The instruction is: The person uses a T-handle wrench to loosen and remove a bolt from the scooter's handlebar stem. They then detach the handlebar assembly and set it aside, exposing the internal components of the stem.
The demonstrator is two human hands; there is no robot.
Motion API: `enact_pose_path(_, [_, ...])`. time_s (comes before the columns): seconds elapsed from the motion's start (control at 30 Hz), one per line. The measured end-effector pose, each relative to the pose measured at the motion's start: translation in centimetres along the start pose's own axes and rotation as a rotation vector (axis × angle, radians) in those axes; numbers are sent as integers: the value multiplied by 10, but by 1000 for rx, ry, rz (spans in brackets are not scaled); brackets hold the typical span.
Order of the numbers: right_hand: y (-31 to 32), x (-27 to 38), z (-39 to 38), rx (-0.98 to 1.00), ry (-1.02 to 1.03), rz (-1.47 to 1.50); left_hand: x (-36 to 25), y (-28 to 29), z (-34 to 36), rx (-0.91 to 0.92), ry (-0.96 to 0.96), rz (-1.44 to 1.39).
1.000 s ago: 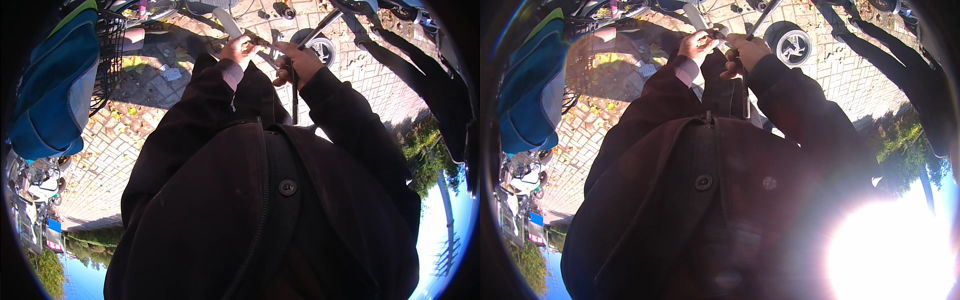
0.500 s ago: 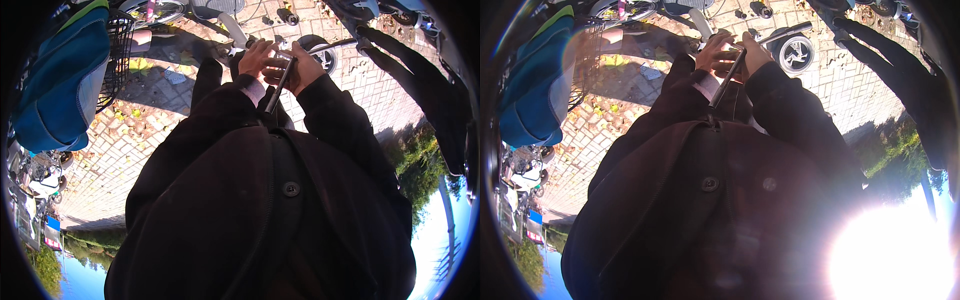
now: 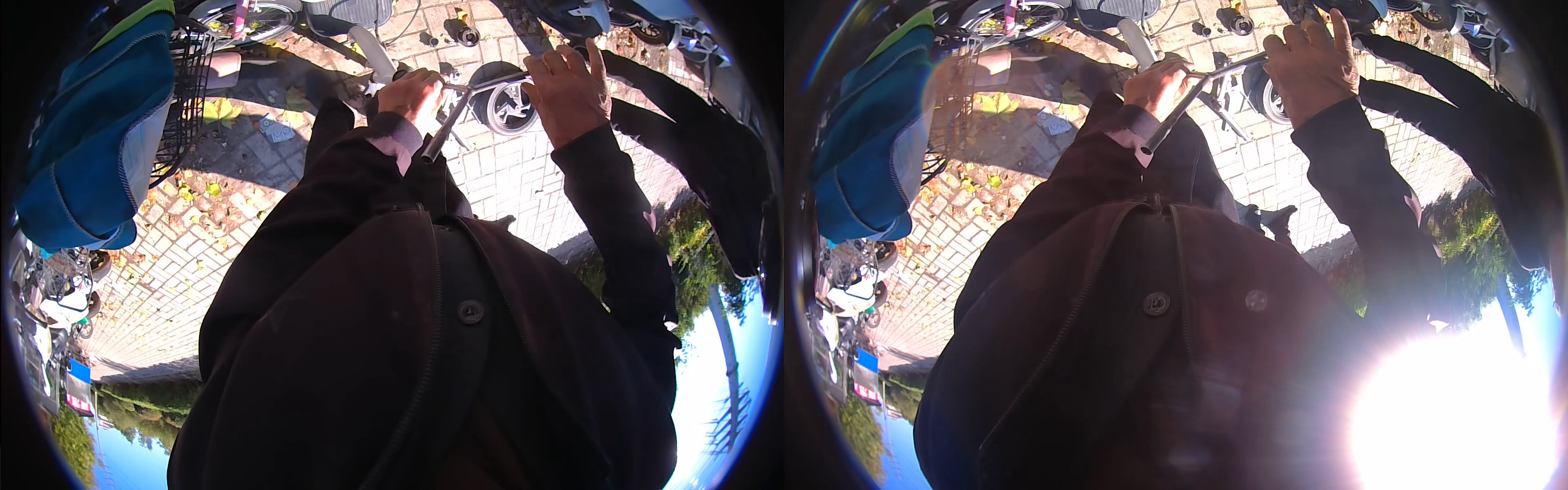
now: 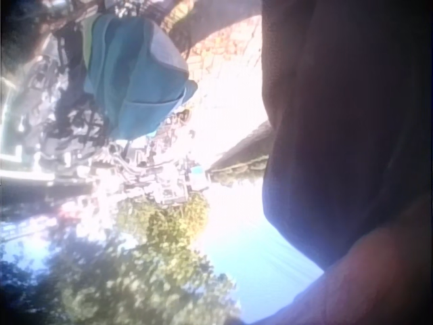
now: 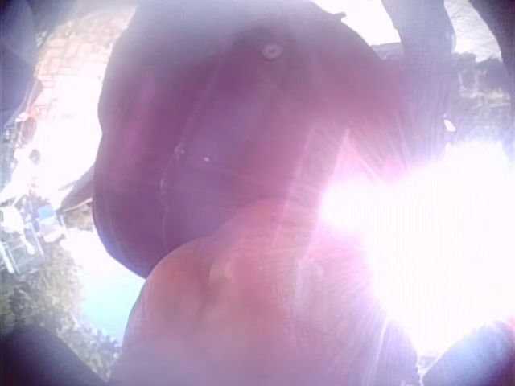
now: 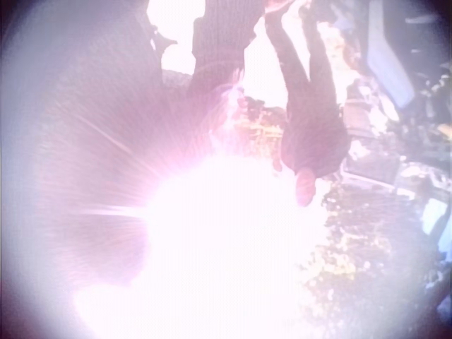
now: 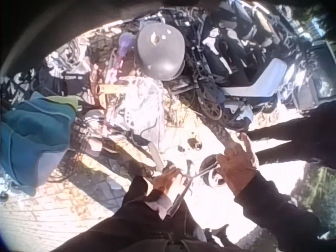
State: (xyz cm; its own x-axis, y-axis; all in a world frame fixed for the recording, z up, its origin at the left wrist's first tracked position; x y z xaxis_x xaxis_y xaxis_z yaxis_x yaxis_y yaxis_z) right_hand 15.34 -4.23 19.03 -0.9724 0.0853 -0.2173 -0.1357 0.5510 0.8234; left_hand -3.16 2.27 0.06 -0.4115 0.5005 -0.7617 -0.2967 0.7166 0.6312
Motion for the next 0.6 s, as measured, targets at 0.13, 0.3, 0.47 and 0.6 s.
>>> enact_pose_path(0.13, [-15, -3, -20, 68, -65, 280, 0, -2, -4, -125, -19, -60])
enact_pose_path(0.3, [14, 30, -57, 198, -9, 543, -2, 0, -3, -4, 35, 46])
enact_pose_path(0.47, [53, 59, -55, 301, 194, 755, 6, -7, -3, 109, 72, 77])
enact_pose_path(0.6, [66, 64, -32, 330, 336, 1028, 19, -21, 5, 111, 38, -131])
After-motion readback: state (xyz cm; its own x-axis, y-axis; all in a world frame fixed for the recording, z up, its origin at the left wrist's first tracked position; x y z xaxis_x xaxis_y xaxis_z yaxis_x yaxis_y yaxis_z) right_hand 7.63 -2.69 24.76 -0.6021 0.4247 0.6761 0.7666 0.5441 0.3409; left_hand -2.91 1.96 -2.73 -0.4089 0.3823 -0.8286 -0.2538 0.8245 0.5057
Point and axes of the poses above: each hand's wrist, its own z-axis towards the middle knuckle, its own y-axis out of the back of the hand, x = y × z, the point moved 1 cm from there along z, towards the middle knuckle, and after that the axes turned 5 degrees about y, right-handed, at the moved point
